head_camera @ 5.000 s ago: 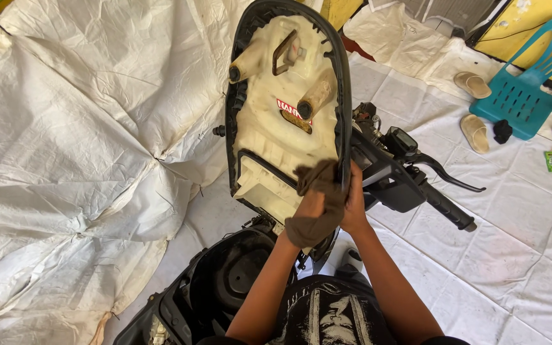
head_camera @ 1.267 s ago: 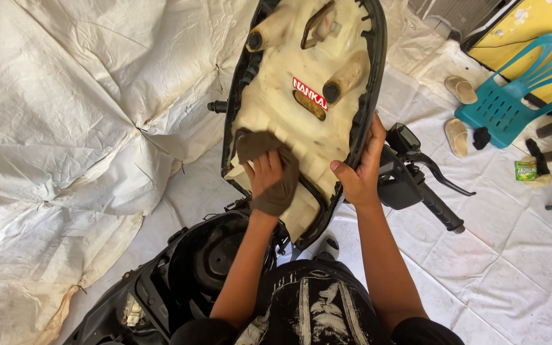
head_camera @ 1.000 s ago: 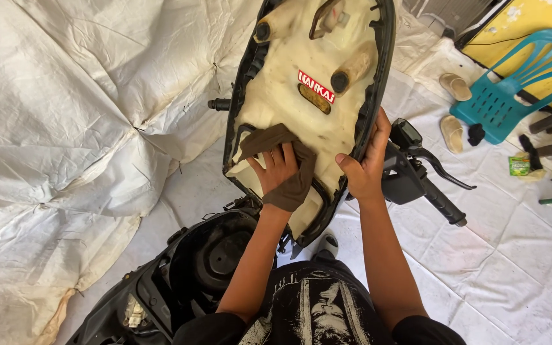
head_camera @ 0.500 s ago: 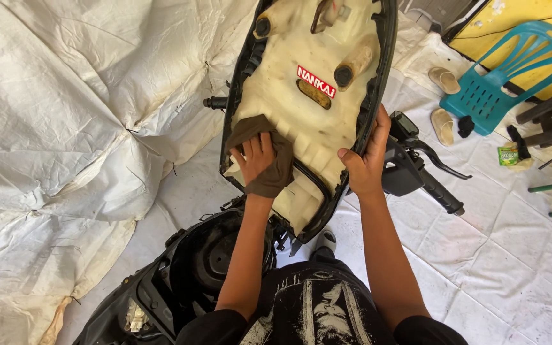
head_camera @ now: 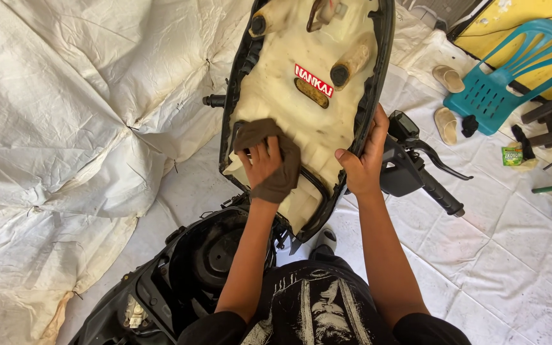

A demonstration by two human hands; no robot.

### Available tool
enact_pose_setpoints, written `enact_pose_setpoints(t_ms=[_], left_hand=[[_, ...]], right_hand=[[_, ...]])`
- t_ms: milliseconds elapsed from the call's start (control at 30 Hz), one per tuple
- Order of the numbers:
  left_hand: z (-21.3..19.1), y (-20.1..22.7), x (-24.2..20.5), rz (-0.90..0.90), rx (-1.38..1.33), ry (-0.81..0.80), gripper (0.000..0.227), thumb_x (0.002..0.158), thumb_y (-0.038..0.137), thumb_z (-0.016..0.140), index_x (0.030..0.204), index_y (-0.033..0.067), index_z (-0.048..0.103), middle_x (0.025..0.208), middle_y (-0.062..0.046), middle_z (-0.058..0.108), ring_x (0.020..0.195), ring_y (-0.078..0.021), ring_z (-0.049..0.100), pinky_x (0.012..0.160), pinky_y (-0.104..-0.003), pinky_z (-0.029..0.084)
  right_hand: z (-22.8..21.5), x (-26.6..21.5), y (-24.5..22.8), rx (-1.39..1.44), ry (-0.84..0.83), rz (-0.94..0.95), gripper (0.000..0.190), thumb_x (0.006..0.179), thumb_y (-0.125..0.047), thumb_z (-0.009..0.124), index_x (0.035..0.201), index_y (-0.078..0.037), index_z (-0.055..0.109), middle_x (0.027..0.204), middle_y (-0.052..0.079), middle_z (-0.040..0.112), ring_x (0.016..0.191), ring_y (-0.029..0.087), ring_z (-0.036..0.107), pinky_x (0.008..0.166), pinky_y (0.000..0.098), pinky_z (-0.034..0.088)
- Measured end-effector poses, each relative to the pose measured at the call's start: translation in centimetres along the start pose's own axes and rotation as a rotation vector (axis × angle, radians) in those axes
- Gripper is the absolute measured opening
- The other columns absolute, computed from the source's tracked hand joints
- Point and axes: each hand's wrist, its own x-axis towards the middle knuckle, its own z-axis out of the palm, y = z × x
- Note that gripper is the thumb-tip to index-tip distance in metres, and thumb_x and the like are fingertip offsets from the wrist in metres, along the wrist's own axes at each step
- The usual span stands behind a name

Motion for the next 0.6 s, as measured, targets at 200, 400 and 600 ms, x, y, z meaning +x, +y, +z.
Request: enact_pose_setpoints(t_ms=[200, 400, 600], left_hand=[[2.4, -0.1, 0.9, -0.114, -0.013, -0.007, 0.071, 0.099, 0.046, 0.057, 0.150, -0.0023, 0.043, 0.133, -0.027, 0.057, 0.132, -0.0443, 0.049, 0.115, -0.067, 0.022], [0.6, 2.1, -3.7, -0.023, -0.337, -0.064, 0.065, 0.106, 0.035, 0.057, 0.155, -0.0042, 0.041, 0.134, -0.030, 0.051, 0.130, -0.0491, 0.049, 0.122, -0.062, 0.034], [2.3, 1.0, -2.1, 0.071, -0.125, 0.025, 0.068, 0.093, 0.033, 0.063, 0.146, -0.0037, 0.042, 0.135, -0.029, 0.052, 0.127, -0.0480, 0.052, 0.113, -0.064, 0.032]], right_hand=[[-0.2, 0.1, 0.0, 0.038, 0.000, 0.001, 0.095, 0.082, -0.016, 0.069, 0.163, -0.001, 0.022, 0.160, 0.014, 0.041, 0.151, 0.024, 0.041, 0.131, 0.0375, 0.030], [-0.2, 0.1, 0.0, 0.055, -0.009, 0.004, 0.095, 0.085, -0.019, 0.072, 0.163, -0.001, 0.022, 0.161, 0.014, 0.040, 0.149, 0.024, 0.040, 0.128, 0.0366, 0.031], [-0.2, 0.1, 0.2, 0.074, -0.015, 0.011, 0.095, 0.082, -0.015, 0.069, 0.164, -0.001, 0.022, 0.160, 0.015, 0.041, 0.146, 0.023, 0.042, 0.131, 0.0383, 0.031]])
